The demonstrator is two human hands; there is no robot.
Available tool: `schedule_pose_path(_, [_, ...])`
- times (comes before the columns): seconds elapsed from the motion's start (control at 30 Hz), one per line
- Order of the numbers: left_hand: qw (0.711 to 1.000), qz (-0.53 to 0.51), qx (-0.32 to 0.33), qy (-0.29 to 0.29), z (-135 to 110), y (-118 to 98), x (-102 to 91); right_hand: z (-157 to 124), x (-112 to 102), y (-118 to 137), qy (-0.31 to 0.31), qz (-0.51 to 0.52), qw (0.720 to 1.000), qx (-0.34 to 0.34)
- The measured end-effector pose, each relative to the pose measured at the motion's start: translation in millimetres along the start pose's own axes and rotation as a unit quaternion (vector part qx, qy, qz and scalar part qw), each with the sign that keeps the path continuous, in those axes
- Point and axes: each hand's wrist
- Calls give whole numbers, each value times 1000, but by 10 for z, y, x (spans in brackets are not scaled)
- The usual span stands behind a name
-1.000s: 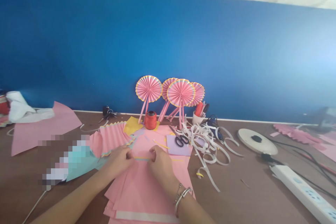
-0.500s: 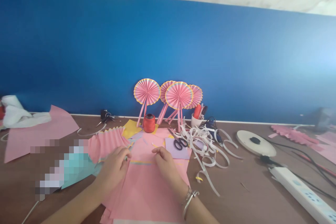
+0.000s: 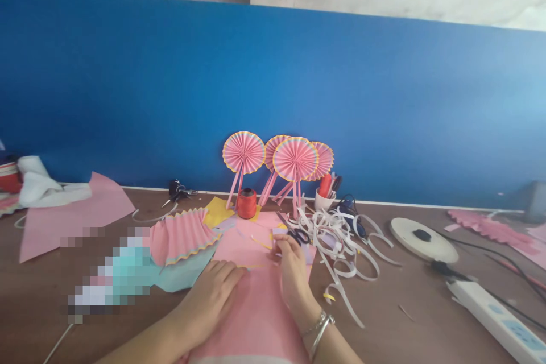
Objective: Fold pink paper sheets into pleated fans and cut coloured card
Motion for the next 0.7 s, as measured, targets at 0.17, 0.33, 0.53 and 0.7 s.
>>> schedule_pose_path(0.17, [997, 74, 21, 28, 27, -53, -1, 272, -103, 175, -47, -151, 975, -156])
schedule_pose_path(0.33, [994, 106, 14, 34, 39, -88, 18, 360, 369, 242, 261, -487, 736, -391])
schedule_pose_path(0.53, [997, 70, 5, 38, 24, -60, -7, 461, 1049, 165, 364, -541, 590, -476])
schedule_pose_path(0.7, [998, 48, 7, 34, 16, -27, 23, 529, 1167, 116, 363, -529, 616, -457])
Point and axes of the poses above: each hand's wrist, its own z-axis towards the middle knuckle, its own x-axis out of the palm, y = z × x, and after that the axes turned 8 degrees about -y, right-handed
